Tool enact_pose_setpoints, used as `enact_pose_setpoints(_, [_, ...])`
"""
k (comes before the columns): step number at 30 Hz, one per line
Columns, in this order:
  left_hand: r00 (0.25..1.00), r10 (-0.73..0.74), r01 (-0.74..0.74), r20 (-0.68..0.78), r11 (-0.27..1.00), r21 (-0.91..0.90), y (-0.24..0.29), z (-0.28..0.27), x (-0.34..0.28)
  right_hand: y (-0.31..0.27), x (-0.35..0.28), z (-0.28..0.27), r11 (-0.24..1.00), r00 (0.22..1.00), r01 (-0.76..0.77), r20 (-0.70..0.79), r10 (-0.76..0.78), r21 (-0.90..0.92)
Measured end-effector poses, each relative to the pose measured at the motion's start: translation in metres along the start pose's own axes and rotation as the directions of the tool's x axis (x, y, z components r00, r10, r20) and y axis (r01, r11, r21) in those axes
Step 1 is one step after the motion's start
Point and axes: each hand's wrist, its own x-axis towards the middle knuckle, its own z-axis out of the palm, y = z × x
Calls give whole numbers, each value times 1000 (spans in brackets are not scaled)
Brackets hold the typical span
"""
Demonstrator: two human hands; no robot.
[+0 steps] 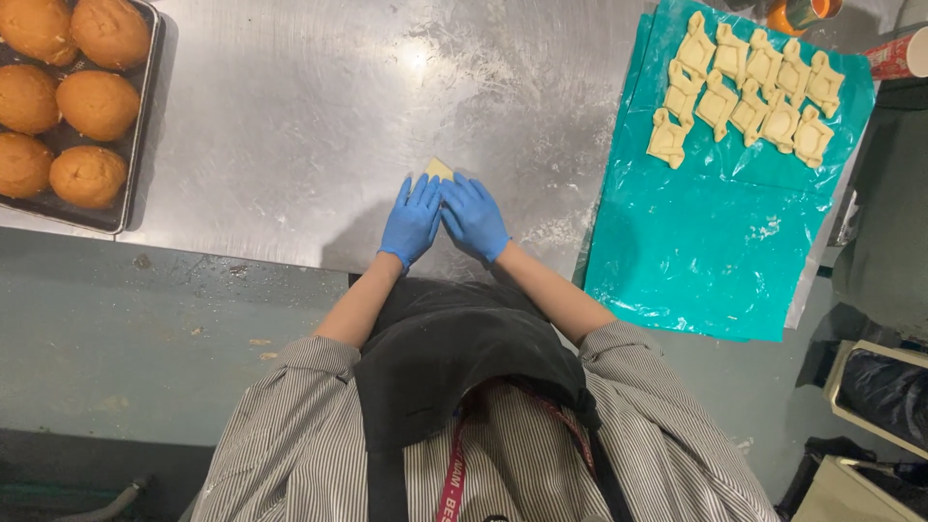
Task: Folding square dough sheets into decorative pastry shapes at a bakery workstation.
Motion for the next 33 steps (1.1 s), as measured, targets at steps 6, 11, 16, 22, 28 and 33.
enact_pose_setpoints(6, [997,11,-15,74,999,47,-3,0,-4,2,-18,4,982,963,46,271,6,-186])
enact_pose_setpoints(11, [995,13,-13,98,1000,5,-4,-4,-5,6,-23,-2,979,967,63,254,-12,-193])
enact_pose_setpoints(16, [996,7,-6,94,1000,-8,-5,-1,-8,14,-21,-11,997,974,21,226,-4,-72])
enact_pose_setpoints(22, [997,9,-11,80,999,32,-3,-3,-6,12,-14,-15,998,982,15,189,-5,-55])
enact_pose_setpoints(28, [995,-6,7,100,1000,-6,0,-13,-11,6,-15,-10,998,953,61,298,-60,9])
enact_pose_setpoints(33, [983,14,-9,184,1000,-24,-12,-29,-15,9,-13,-9,1000,959,16,283,-19,10])
